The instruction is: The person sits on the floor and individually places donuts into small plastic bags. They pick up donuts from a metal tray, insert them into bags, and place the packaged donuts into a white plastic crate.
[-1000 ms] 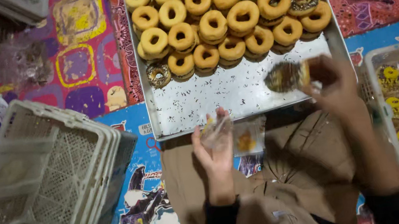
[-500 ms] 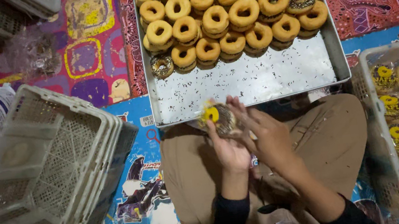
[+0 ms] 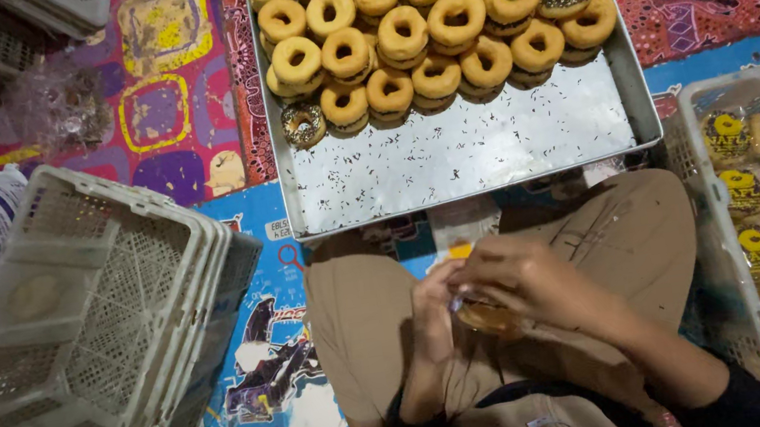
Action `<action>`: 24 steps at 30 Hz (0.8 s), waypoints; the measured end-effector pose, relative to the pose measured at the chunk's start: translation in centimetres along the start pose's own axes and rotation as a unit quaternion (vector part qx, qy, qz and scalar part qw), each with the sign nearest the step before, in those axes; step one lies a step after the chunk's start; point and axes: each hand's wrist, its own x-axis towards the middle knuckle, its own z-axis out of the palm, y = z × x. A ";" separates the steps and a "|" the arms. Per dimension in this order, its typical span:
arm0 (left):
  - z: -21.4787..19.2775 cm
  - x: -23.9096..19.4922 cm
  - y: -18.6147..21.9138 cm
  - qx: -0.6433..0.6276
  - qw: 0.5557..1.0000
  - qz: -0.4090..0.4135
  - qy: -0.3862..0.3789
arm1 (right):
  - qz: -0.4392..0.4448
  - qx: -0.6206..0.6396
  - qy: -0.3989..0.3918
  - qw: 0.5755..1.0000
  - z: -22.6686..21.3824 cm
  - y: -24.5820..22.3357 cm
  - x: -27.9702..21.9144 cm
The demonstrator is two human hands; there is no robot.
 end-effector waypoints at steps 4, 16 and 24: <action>-1.2 -2.2 0.2 0.194 0.972 -0.135 -0.017 | 0.041 0.040 0.003 0.998 -1.0 -0.6 0.4; -1.1 -3.1 2.2 0.514 0.843 -0.061 -0.143 | -0.237 -0.213 -0.062 0.946 -1.6 -0.5 -0.9; -5.3 -4.9 6.3 0.224 0.923 -0.201 0.239 | 0.443 -0.365 -0.281 0.769 -3.0 7.7 -0.3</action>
